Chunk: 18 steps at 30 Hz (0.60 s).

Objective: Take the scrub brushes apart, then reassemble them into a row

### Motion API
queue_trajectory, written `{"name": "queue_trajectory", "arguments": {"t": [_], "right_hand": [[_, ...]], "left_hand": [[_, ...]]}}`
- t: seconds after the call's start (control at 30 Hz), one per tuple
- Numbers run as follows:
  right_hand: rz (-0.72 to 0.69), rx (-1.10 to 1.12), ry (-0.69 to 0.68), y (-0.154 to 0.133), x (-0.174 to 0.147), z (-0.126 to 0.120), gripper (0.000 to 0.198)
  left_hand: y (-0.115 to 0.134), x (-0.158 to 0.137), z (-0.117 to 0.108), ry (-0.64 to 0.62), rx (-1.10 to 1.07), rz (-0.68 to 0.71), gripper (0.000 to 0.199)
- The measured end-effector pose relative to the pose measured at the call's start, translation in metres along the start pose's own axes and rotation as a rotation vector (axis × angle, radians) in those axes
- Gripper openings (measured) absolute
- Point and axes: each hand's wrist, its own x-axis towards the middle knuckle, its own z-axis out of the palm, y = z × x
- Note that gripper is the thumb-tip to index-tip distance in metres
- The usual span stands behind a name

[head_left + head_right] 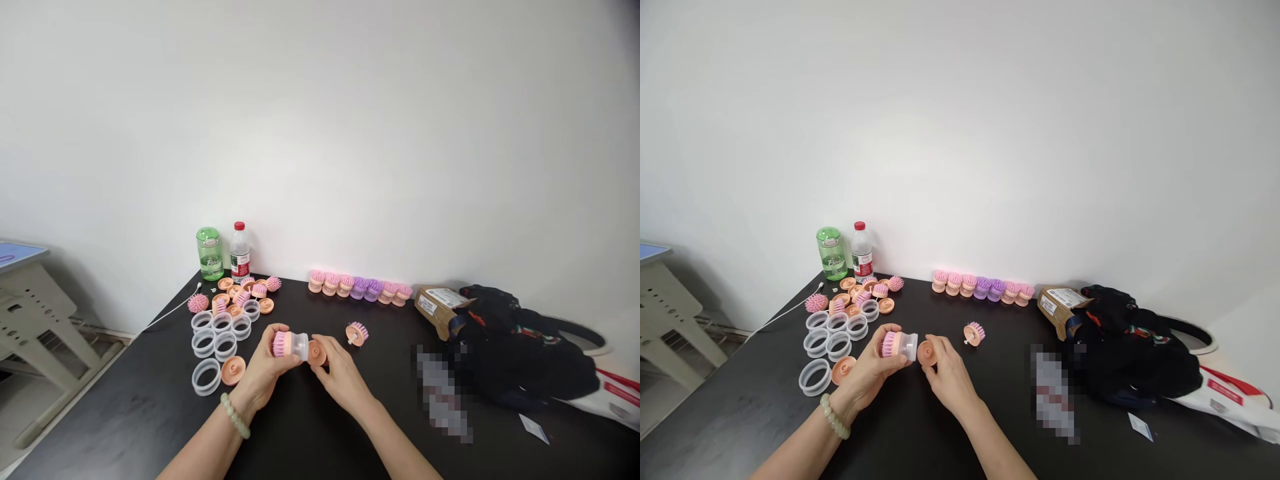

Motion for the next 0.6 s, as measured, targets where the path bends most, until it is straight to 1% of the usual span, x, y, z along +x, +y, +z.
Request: {"name": "queue_trajectory", "arguments": {"t": [0.07,0.13,0.23,0.3,0.43,0.5,0.6], "right_hand": [[0.023,0.064,0.005,-0.006,-0.010,-0.006,0.055],[0.076,0.159,0.025,-0.011,-0.017,-0.010,0.058],[0.190,0.314,0.069,-0.013,-0.025,-0.013,0.060],[0.238,0.429,0.092,-0.013,-0.027,-0.013,0.061],[0.260,0.648,0.106,-0.012,-0.029,-0.013,0.061],[0.252,0.673,0.128,-0.012,-0.029,-0.012,0.058],[0.219,0.633,0.160,-0.014,-0.029,-0.013,0.046]], "left_hand": [[-0.004,-0.001,0.001,-0.042,0.084,0.030,0.052],[-0.008,-0.002,0.003,-0.091,0.149,0.047,0.049],[-0.012,-0.002,0.005,-0.141,0.178,0.002,0.049],[-0.013,-0.002,0.006,-0.168,0.193,-0.026,0.049],[-0.012,-0.002,0.008,-0.191,0.225,-0.041,0.047],[-0.012,-0.002,0.008,-0.190,0.217,-0.046,0.047],[-0.011,-0.001,0.008,-0.186,0.200,-0.055,0.047]]}}
